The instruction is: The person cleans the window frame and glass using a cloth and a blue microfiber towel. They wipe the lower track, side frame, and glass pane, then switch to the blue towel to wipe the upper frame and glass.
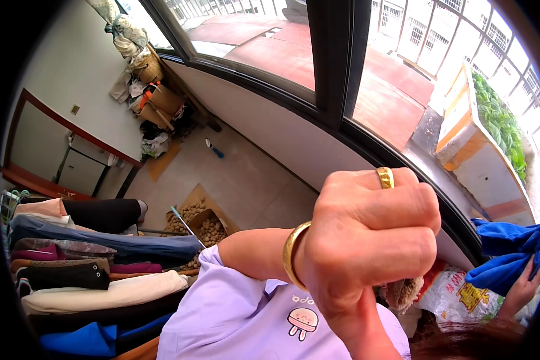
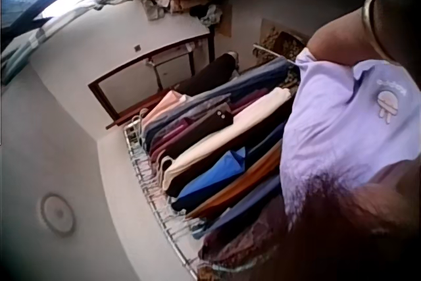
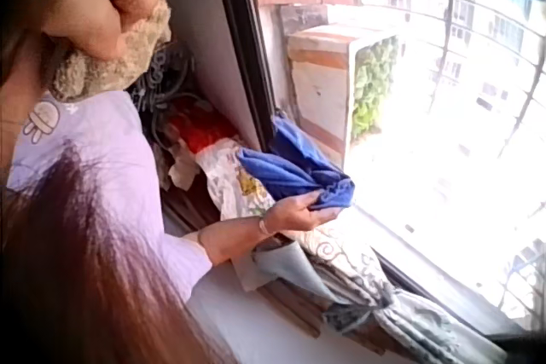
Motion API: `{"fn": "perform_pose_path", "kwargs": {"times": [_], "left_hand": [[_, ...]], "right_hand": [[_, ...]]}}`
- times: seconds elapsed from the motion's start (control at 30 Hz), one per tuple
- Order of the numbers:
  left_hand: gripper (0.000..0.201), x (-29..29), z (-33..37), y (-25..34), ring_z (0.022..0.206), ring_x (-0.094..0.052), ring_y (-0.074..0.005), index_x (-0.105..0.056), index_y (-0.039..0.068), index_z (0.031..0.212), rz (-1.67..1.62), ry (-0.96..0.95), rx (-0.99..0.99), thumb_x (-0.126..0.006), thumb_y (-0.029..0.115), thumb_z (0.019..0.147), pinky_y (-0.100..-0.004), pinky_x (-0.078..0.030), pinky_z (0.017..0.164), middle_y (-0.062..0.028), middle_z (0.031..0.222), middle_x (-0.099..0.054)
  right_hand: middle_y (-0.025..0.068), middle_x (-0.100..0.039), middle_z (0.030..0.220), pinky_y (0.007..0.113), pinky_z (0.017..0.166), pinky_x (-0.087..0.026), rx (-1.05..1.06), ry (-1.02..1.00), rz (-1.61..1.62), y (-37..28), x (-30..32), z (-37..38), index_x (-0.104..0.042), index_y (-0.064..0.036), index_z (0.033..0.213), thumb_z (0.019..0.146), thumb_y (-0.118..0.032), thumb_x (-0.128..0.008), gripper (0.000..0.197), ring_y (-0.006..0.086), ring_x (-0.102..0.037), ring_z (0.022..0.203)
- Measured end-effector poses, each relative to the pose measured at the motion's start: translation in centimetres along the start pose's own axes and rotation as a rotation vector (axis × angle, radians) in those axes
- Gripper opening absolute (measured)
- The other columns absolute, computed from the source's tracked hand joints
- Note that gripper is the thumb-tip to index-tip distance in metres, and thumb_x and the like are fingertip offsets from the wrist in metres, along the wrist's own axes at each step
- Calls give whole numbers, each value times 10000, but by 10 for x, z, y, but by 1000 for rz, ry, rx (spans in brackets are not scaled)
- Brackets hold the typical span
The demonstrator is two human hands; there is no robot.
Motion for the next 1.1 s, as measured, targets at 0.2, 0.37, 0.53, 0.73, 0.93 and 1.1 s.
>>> {"fn": "perform_pose_path", "kwargs": {"times": [0.2, 0.37, 0.53, 0.73, 0.93, 1.1], "left_hand": [[687, 6, 11, 13, 478, -409, -184, -450, 77, 573, 164, -255, 17, -604, 730, 719, -283, -280, 410, -51, 642, -441], [689, 2, 0, 15, 481, -405, -183, -452, 79, 576, 71, -70, -8, -594, 738, 722, -283, -274, 406, -48, 644, -435], [699, 3, -2, 18, 484, -404, -185, -447, 75, 582, 131, -55, -3, -580, 745, 728, -287, -276, 405, -46, 648, -435], [717, -1, -18, 25, 478, -402, -191, -444, 72, 583, 109, 2, 221, -555, 763, 738, -289, -275, 401, -48, 650, -433], [694, 15, -31, 18, 488, -432, -195, -452, 74, 583, 93, -226, 265, -599, 739, 720, -294, -314, 412, -52, 643, -452], [706, 72, -114, -26, 580, -545, -178, -595, 17, 669, 147, -346, 603, -651, 721, 697, -271, -426, 491, -64, 679, -573]], "right_hand": [[144, -535, 1342, 367, 1010, -435, -60, -184, 168, -21, -10, -27, -413, -108, 1432, 1017, -271, -460, 449, 288, -537, 1208], [134, -487, 1386, 355, 1071, -366, -32, -203, 349, -65, -10, -36, -392, -60, 1434, 1014, -163, -462, 438, 246, -496, 1239], [136, -498, 1400, 451, 1085, -367, 104, -192, 447, -76, -25, -42, -459, -95, 1403, 991, -130, -496, 415, 311, -471, 1295], [150, -505, 1356, 372, 1081, -341, 99, -236, 515, -112, -28, -45, -456, -9, 1373, 972, -50, -487, 404, 270, -493, 1241], [212, -514, 1351, 408, 1084, -327, 176, -249, 667, -169, -49, -54, -505, 49, 1304, 887, 49, -555, 419, 350, -484, 1266], [239, -500, 1347, 409, 1067, -355, 239, -301, 727, -224, -92, -66, -500, 69, 1282, 804, 114, -555, 484, 388, -488, 1256]]}}
Point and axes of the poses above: each hand's wrist, its own z-axis towards the middle knuckle, its own x-axis out of the back of the hand, y = z × x, the point moved 3 cm from there along z, towards the middle knuckle
